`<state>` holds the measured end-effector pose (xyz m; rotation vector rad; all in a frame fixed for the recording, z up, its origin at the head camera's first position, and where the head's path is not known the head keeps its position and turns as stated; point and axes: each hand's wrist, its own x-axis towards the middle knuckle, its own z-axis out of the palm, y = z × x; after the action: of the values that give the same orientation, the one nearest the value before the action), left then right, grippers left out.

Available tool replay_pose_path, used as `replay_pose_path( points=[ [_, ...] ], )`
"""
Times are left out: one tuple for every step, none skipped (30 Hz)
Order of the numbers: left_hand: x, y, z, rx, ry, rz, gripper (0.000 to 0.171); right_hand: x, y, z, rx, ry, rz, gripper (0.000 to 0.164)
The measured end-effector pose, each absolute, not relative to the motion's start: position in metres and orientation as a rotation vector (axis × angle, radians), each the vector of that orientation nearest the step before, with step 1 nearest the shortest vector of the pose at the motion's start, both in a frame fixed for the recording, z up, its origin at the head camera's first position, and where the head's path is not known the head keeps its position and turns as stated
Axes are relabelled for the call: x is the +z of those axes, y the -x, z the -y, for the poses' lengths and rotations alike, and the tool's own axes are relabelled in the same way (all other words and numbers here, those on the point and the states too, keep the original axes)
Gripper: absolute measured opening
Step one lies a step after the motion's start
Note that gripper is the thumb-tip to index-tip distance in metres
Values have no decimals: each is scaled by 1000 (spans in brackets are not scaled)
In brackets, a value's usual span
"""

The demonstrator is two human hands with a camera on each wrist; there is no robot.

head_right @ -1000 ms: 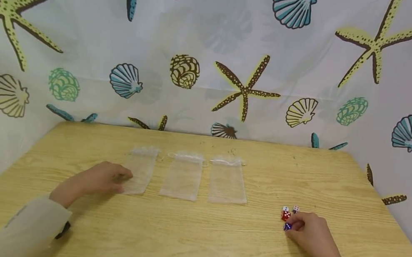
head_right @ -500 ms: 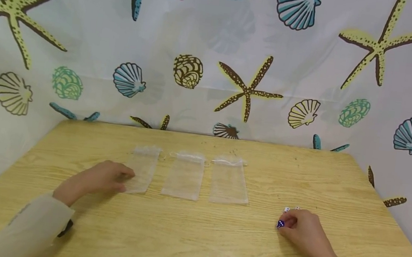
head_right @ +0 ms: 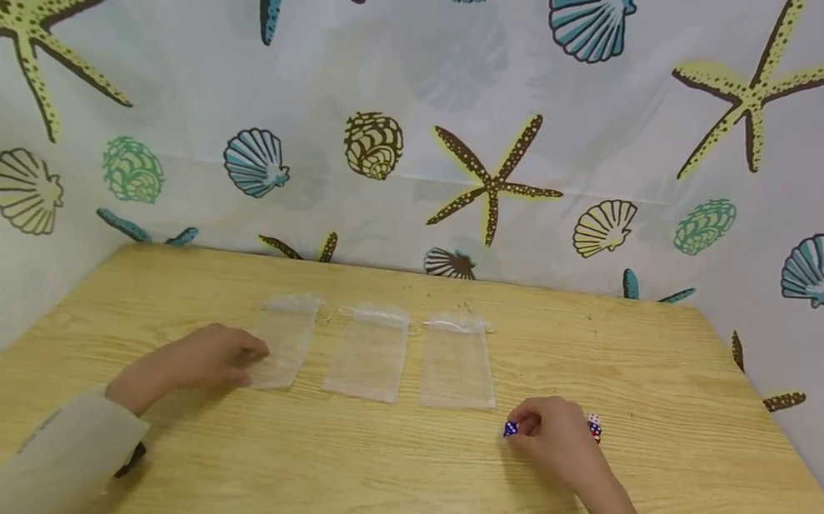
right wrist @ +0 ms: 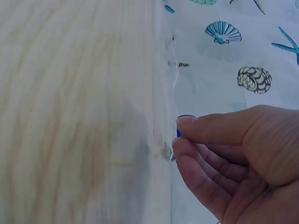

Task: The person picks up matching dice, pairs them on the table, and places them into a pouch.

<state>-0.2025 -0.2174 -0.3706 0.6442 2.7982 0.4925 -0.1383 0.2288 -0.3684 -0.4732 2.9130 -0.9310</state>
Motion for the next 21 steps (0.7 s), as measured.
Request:
replay_pose_path(
  points=[
    [-371, 202, 218, 492, -642, -2798, 40, -368, 139, -225, -940, 480, -2904, 13],
    [-371, 202, 218, 494, -640, -2799, 40, -368, 140, -221, -950, 489, -2894, 12],
    [-372, 202, 218, 496, -639, -2800, 40, -368, 140, -216, -958, 499, -2889, 12],
    [-372, 202, 218, 500, -637, -2800, 40, -368, 141, -212, -965, 515, -2881, 11],
    [-373, 202, 219, 502, -638, -2802, 40, -368, 142, -208, -969, 531, -2876, 11],
    [-373, 202, 219, 507, -638, -2800, 40, -368, 143, -204, -968, 551, -2874, 11],
    [-374, 202, 219, 511, -639, -2802, 39, -368, 144, -200, -971, 569, -2867, 11],
    [-375, 202, 219, 513, -642, -2803, 39, -368, 144, -196, -973, 582, -2861, 11],
    [-375, 202, 219, 514, -645, -2805, 39, -368, 145, -193, -970, 604, -2857, 10],
    [-376, 202, 219, 512, -650, -2806, 39, -369, 145, -189, -970, 618, -2848, 10],
    [-376, 203, 219, 511, -652, -2807, 39, -369, 145, -185, -971, 635, -2842, 10],
    [-376, 203, 219, 511, -654, -2808, 39, -369, 145, -182, -973, 653, -2834, 10],
    [-376, 203, 219, 511, -655, -2809, 39, -369, 145, -178, -981, 663, -2821, 10],
    [-376, 203, 219, 512, -655, -2807, 39, -370, 145, -174, -985, 674, -2811, 10],
    [-376, 203, 219, 511, -654, -2808, 39, -370, 145, -171, -989, 690, -2800, 9],
    [-376, 203, 219, 510, -654, -2808, 39, -371, 145, -168, -995, 701, -2791, 10],
    [-376, 203, 219, 509, -654, -2810, 39, -371, 144, -165, -996, 718, -2786, 10],
    [-375, 203, 219, 508, -656, -2811, 39, -372, 144, -162, -1003, 725, -2775, 10],
    [-375, 203, 219, 506, -657, -2813, 39, -372, 144, -159, -1008, 728, -2766, 10],
    [-375, 203, 219, 504, -660, -2814, 39, -373, 143, -156, -1012, 736, -2758, 10],
    [-374, 203, 218, 502, -661, -2816, 39, -373, 143, -153, -1013, 742, -2750, 9]
  ],
)
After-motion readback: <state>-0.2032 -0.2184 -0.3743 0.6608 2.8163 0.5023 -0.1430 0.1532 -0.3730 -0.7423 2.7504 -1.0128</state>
